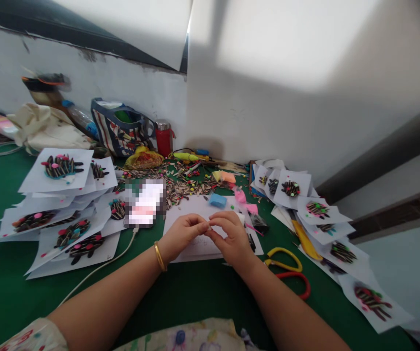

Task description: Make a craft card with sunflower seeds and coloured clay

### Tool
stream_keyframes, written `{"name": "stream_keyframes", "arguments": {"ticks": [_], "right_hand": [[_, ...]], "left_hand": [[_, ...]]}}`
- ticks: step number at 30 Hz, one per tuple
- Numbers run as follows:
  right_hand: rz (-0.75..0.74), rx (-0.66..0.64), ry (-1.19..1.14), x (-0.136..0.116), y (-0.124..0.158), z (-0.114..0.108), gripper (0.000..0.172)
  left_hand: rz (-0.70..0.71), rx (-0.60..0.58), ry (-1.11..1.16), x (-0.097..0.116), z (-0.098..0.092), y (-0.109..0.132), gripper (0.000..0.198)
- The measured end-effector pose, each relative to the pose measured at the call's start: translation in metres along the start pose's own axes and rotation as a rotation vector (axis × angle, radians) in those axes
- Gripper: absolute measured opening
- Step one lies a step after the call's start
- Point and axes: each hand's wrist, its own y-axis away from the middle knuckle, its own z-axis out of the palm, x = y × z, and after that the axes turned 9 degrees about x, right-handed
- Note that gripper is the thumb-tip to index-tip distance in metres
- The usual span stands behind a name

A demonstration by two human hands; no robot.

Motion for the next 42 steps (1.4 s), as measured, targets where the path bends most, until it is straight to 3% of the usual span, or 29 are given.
{"name": "stream_keyframes", "arguments": {"ticks": [6,9,13,18,25,31,35,42], "right_hand": [[-0.02,-0.023,0.03,0.0002,0.0009,0.001,0.014],[-0.025,-0.002,0.051,0.0026,0.0009,-0.0001,0.012],[-0.002,0.027,0.069,0.0044,0.0004,-0.0009,0.011],[-0.024,-0.047,0.063,0.004,-0.0005,-0.0008,0.022],[0.003,-0.017,0.039,0.0064,0.0007,0.0007,0.012],[-0.013,-0.072,0.039,0.003,-0.0013,-0.0012,0.024],[0.008,-0.071,0.033,0.0033,-0.0003,-0.0002,0.019],[0.045,0.013,0.009,0.0047,0.0004,0.0024,0.01]], "left_hand": [[-0.017,0.026,-0.02,-0.0046,-0.0004,-0.0013,0.036],[-0.067,-0.004,0.076,-0.005,0.001,-0.0006,0.043],[-0.135,-0.054,0.173,-0.0053,0.0015,-0.0001,0.034],[-0.101,-0.018,0.104,-0.0062,-0.0008,-0.0013,0.032],[-0.119,-0.045,0.079,-0.0051,0.0,-0.0007,0.035],[-0.068,0.004,0.001,0.001,-0.0018,-0.0019,0.029],[-0.068,0.016,-0.015,-0.0012,-0.0024,-0.0025,0.031],[-0.128,-0.025,0.185,-0.0074,-0.001,-0.002,0.041]]}}
